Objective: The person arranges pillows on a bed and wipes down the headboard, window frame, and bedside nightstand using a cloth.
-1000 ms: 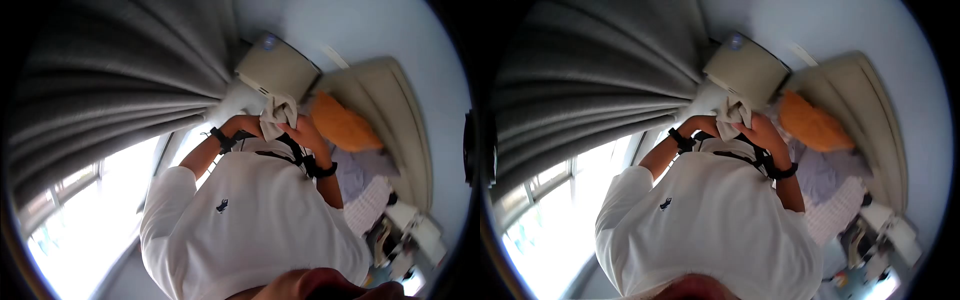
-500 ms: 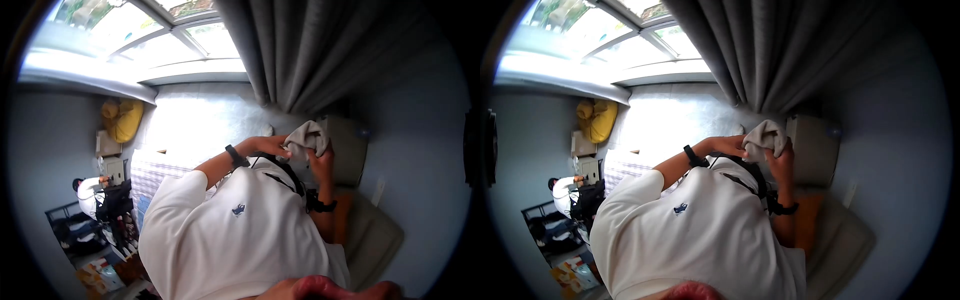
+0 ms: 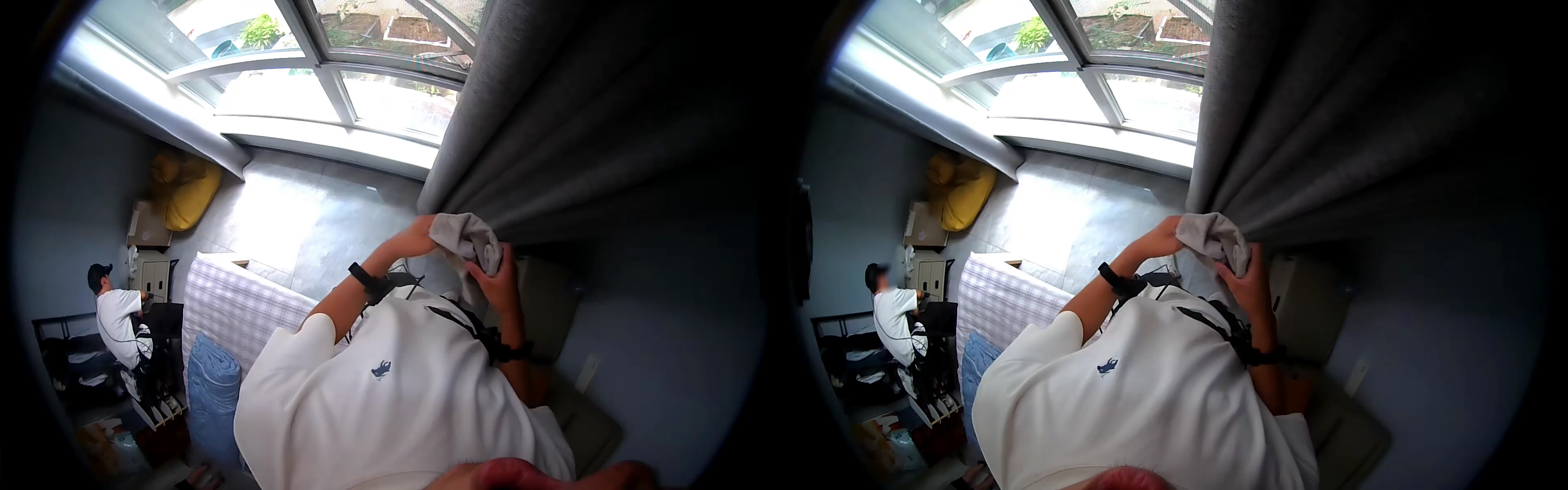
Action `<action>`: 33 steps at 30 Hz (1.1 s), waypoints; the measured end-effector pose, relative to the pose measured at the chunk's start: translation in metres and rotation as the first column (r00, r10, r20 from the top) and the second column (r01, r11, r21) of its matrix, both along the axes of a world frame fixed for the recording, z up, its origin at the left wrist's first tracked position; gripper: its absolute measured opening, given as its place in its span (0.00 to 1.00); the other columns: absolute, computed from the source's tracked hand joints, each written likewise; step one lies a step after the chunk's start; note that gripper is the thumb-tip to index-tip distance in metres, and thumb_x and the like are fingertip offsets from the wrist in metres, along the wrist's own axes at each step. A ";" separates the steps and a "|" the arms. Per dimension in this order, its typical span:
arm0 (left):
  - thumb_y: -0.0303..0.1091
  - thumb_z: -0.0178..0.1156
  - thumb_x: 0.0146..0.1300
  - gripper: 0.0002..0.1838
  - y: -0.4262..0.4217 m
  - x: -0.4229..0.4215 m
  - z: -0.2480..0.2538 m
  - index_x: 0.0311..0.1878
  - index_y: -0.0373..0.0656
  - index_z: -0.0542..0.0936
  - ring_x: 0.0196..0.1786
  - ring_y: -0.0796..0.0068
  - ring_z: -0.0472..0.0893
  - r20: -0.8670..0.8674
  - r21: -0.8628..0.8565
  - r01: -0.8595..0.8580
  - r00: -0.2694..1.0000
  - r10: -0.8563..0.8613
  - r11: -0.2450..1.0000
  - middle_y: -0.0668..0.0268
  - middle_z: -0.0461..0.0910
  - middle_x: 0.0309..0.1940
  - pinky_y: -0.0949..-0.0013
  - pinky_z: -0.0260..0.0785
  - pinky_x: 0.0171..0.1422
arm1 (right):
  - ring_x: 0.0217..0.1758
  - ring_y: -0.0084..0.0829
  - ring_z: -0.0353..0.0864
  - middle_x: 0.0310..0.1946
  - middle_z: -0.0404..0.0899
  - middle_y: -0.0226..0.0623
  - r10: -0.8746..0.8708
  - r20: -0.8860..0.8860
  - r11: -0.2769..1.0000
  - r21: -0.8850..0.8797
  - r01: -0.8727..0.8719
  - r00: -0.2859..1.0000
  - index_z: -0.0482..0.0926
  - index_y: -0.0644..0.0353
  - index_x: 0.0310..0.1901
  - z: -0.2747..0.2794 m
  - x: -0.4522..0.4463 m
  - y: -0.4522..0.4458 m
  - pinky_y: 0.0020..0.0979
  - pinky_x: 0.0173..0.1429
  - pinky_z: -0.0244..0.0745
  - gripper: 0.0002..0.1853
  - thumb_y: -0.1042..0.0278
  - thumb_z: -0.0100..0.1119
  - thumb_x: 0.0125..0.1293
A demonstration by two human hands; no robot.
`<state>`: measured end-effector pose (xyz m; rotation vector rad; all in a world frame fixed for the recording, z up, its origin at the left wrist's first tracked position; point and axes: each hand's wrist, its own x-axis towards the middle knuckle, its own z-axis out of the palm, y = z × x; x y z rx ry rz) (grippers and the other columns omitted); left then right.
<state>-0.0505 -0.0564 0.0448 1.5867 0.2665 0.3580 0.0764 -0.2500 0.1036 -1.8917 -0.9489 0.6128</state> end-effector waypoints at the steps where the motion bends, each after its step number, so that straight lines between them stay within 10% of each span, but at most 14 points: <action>1: 0.27 0.61 0.63 0.13 0.018 -0.006 0.005 0.51 0.39 0.79 0.48 0.78 0.79 0.008 -0.005 0.007 1.000 -0.006 1.000 0.67 0.82 0.44 0.71 0.71 0.55 | 0.53 0.45 0.79 0.48 0.76 0.50 0.023 -0.002 0.998 -0.064 -0.024 1.000 0.67 0.62 0.55 0.002 -0.002 0.011 0.40 0.55 0.72 0.30 0.63 0.73 0.56; 3: 0.20 0.59 0.59 0.06 0.059 -0.020 0.013 0.33 0.42 0.72 0.35 0.86 0.70 0.004 -0.103 -0.280 0.959 0.282 0.954 0.75 0.73 0.28 0.77 0.64 0.39 | 0.52 0.45 0.81 0.46 0.80 0.49 0.020 0.015 0.996 -0.083 -0.019 1.000 0.69 0.62 0.53 0.001 -0.007 0.037 0.38 0.53 0.73 0.30 0.63 0.75 0.53; 6: 0.24 0.63 0.58 0.07 0.093 -0.036 0.014 0.32 0.40 0.73 0.34 0.85 0.72 0.025 -0.010 -0.457 0.889 0.457 0.889 0.72 0.78 0.29 0.75 0.67 0.36 | 0.55 0.50 0.80 0.53 0.78 0.54 0.199 -0.017 0.885 -0.427 -0.187 0.980 0.71 0.62 0.57 -0.008 -0.006 0.069 0.40 0.55 0.74 0.29 0.55 0.69 0.59; 9: 0.24 0.60 0.59 0.04 0.106 -0.050 0.019 0.37 0.42 0.77 0.35 0.82 0.75 -0.034 0.096 -0.537 0.840 0.542 0.838 0.71 0.78 0.30 0.75 0.69 0.39 | 0.54 0.50 0.80 0.53 0.78 0.53 0.305 -0.091 0.844 -0.434 -0.314 0.948 0.75 0.62 0.55 -0.014 -0.014 0.101 0.40 0.54 0.74 0.27 0.54 0.68 0.59; 13: 0.49 0.48 0.71 0.23 0.114 -0.057 -0.004 0.60 0.44 0.74 0.48 0.67 0.84 -0.334 -0.377 -0.421 0.893 0.303 0.825 0.62 0.82 0.48 0.66 0.77 0.50 | 0.53 0.45 0.81 0.51 0.79 0.50 0.379 -0.102 0.747 -0.553 -0.369 0.920 0.76 0.62 0.54 0.006 -0.024 0.143 0.38 0.55 0.74 0.26 0.54 0.69 0.59; 15: 0.58 0.41 0.73 0.29 0.124 -0.057 -0.013 0.66 0.46 0.68 0.57 0.67 0.80 -0.296 -0.567 -0.450 0.893 0.339 0.690 0.63 0.77 0.57 0.61 0.74 0.59 | 0.52 0.38 0.80 0.49 0.79 0.46 0.383 -0.235 0.904 -0.105 -0.415 0.893 0.73 0.62 0.55 -0.013 -0.025 0.157 0.35 0.56 0.73 0.27 0.55 0.69 0.60; 19: 0.63 0.34 0.74 0.34 0.150 -0.056 -0.001 0.69 0.47 0.64 0.68 0.67 0.69 -0.106 -0.754 -0.426 0.829 0.549 0.500 0.65 0.70 0.66 0.58 0.61 0.73 | 0.53 0.34 0.77 0.47 0.78 0.45 0.451 -0.284 0.880 -0.019 -0.475 0.846 0.69 0.61 0.57 -0.023 -0.019 0.197 0.34 0.57 0.71 0.29 0.58 0.71 0.59; 26: 0.57 0.37 0.76 0.32 0.249 -0.019 -0.067 0.73 0.45 0.59 0.73 0.68 0.61 0.098 -0.545 -0.542 0.717 0.690 0.640 0.64 0.62 0.71 0.62 0.51 0.78 | 0.44 0.37 0.85 0.39 0.83 0.46 0.166 -0.077 0.986 0.008 -0.166 0.983 0.69 0.58 0.55 -0.027 0.022 0.302 0.34 0.48 0.77 0.25 0.72 0.68 0.56; 33: 0.29 0.52 0.67 0.15 0.329 0.063 -0.032 0.56 0.35 0.75 0.64 0.53 0.70 0.100 0.215 -0.652 0.756 0.647 0.728 0.51 0.75 0.56 0.55 0.62 0.69 | 0.47 0.34 0.84 0.42 0.84 0.46 -0.107 -0.127 0.962 0.236 0.135 0.986 0.78 0.64 0.52 -0.037 0.111 0.374 0.33 0.52 0.75 0.21 0.61 0.67 0.62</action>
